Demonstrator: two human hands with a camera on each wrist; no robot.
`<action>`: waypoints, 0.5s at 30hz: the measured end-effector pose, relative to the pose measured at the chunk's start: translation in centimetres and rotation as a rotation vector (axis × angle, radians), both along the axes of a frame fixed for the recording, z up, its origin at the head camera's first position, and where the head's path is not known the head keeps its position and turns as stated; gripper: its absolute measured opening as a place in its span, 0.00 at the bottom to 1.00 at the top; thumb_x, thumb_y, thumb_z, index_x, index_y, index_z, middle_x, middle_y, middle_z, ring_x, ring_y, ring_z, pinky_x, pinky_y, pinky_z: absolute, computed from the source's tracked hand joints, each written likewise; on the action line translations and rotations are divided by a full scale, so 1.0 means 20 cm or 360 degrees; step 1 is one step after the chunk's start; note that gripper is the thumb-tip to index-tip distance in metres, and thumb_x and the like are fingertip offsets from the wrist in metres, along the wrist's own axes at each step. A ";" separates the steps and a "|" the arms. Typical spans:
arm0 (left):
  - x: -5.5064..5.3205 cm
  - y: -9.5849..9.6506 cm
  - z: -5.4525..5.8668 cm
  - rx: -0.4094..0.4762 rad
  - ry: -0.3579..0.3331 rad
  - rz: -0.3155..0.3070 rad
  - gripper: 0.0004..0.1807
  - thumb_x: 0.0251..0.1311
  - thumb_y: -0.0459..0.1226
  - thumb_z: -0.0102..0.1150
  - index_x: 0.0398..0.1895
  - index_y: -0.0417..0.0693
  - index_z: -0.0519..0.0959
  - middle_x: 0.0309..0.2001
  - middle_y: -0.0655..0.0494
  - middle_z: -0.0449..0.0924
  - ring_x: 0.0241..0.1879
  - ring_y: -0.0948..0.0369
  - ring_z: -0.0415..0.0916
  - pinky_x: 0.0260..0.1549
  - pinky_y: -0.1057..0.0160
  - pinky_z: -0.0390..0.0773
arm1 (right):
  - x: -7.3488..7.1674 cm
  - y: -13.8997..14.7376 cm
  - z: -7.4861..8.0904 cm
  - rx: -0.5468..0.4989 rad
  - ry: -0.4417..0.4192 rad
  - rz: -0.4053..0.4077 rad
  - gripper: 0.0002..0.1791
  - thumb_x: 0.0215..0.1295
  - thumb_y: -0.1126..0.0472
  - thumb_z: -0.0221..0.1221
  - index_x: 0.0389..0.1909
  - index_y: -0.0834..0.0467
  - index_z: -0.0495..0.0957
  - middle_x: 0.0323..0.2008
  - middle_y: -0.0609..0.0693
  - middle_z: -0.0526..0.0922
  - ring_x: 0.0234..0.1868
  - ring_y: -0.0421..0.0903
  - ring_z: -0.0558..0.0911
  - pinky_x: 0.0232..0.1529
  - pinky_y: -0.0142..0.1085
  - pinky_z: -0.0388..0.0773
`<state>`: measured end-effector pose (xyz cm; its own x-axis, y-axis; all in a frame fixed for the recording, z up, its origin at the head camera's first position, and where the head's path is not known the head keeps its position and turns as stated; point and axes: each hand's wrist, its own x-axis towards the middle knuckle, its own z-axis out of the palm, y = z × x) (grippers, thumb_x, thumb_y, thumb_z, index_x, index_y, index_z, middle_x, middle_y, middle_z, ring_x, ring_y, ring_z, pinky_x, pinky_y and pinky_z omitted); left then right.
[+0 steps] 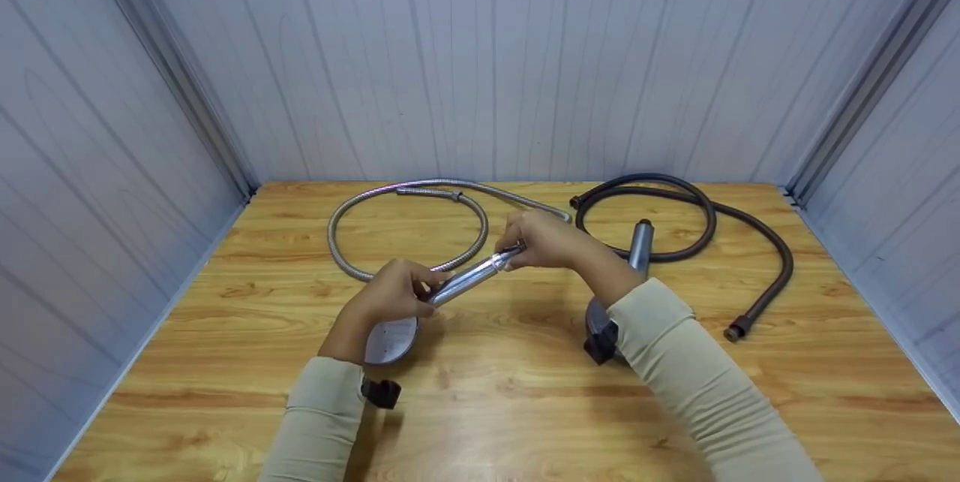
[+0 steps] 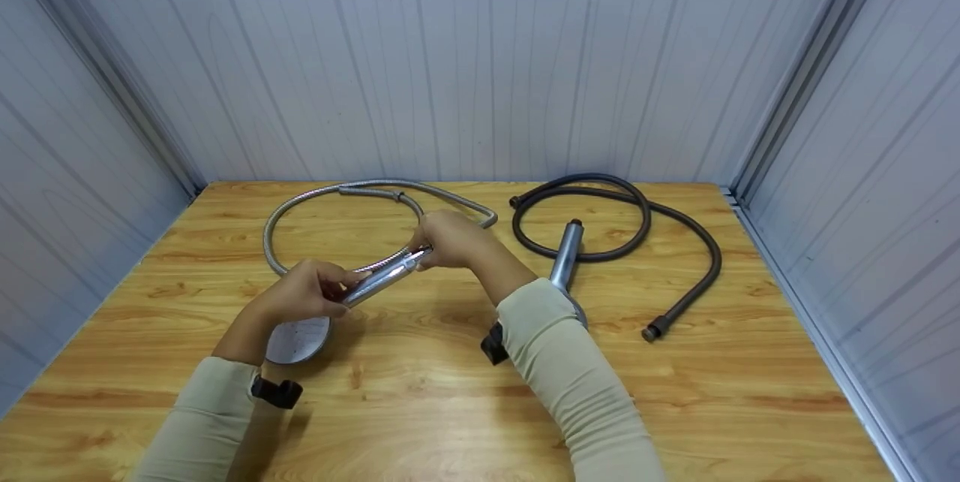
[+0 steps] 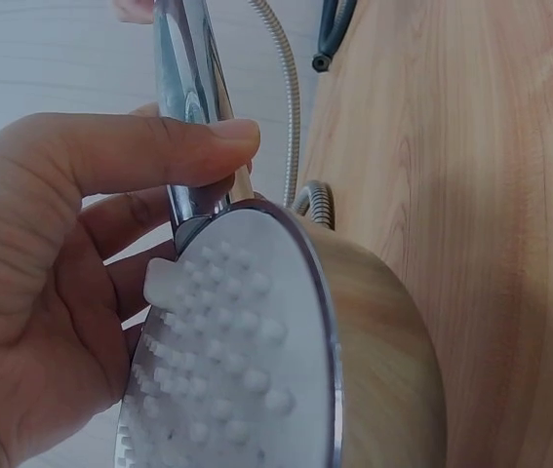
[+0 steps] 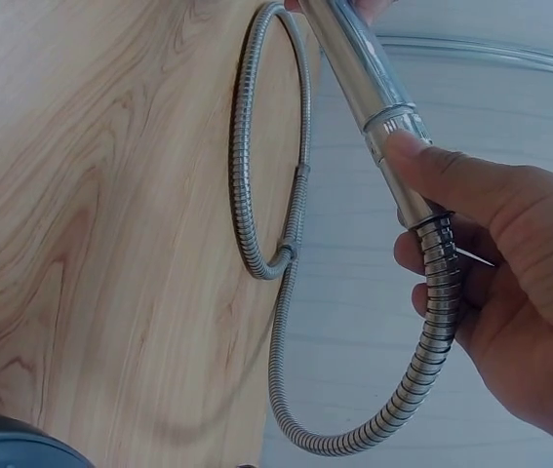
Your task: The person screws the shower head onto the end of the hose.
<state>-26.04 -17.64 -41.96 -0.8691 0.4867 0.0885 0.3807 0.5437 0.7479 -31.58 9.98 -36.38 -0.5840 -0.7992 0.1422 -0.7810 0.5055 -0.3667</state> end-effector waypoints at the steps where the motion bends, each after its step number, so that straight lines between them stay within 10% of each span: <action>1: 0.00 0.00 0.00 -0.0001 -0.0005 0.0003 0.28 0.45 0.22 0.71 0.54 0.42 0.81 0.35 0.52 0.86 0.34 0.58 0.80 0.34 0.60 0.81 | 0.00 0.00 0.00 0.0005 -0.0002 0.0003 0.10 0.54 0.64 0.71 0.37 0.60 0.88 0.31 0.51 0.80 0.30 0.42 0.72 0.31 0.35 0.71; 15: 0.01 0.00 0.00 -0.0038 -0.0049 0.0011 0.29 0.46 0.21 0.68 0.55 0.44 0.81 0.39 0.51 0.85 0.34 0.58 0.80 0.31 0.61 0.81 | -0.02 0.01 -0.01 0.0083 -0.0021 0.0130 0.08 0.61 0.64 0.66 0.40 0.61 0.87 0.34 0.51 0.85 0.34 0.44 0.77 0.37 0.38 0.74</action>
<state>-25.83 -17.63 -41.86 -0.8746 0.4822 0.0501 0.3538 0.5642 0.7460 -31.88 10.19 -36.65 -0.5183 -0.8502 0.0922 -0.8156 0.4590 -0.3522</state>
